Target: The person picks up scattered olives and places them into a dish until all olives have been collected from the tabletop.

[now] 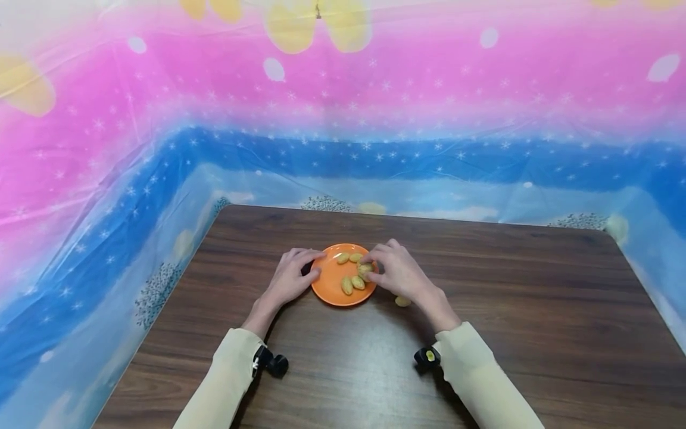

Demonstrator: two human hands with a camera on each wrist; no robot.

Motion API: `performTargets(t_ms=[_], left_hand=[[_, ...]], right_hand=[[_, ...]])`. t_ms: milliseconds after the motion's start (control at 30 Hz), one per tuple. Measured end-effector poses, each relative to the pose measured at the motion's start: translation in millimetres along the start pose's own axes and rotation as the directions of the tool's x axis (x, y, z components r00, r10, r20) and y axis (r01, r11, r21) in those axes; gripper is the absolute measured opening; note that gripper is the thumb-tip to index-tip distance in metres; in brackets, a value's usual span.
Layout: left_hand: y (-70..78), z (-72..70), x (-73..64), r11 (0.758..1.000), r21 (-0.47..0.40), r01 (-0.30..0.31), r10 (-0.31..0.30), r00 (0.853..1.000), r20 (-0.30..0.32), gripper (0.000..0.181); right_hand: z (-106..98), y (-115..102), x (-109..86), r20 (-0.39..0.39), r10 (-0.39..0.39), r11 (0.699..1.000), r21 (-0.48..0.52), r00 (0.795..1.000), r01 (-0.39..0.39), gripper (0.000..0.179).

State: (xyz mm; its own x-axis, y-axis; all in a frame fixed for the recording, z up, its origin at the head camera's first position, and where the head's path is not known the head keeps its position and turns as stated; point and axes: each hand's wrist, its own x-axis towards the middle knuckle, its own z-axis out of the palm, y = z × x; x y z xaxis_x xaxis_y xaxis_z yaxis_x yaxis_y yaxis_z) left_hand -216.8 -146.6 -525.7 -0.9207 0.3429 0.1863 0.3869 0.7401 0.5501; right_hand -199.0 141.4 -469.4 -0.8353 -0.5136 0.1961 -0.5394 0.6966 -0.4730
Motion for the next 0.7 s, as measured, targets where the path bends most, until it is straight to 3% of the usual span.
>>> performTargets(t_ms=[367, 700], left_hand=[[2.1, 2.2, 0.6, 0.999, -0.005, -0.035, 0.035, 0.999, 0.006, 0.038], [-0.8, 0.4, 0.1, 1.0, -0.009, -0.014, 0.014, 1.0, -0.006, 0.037]], right_hand=[[3, -3, 6.1, 0.007, -0.001, 1.0, -0.012, 1.0, 0.001, 0.025], [7, -10, 23.3, 0.039, -0.018, 1.0, 0.014, 0.999, 0.017, 0.026]])
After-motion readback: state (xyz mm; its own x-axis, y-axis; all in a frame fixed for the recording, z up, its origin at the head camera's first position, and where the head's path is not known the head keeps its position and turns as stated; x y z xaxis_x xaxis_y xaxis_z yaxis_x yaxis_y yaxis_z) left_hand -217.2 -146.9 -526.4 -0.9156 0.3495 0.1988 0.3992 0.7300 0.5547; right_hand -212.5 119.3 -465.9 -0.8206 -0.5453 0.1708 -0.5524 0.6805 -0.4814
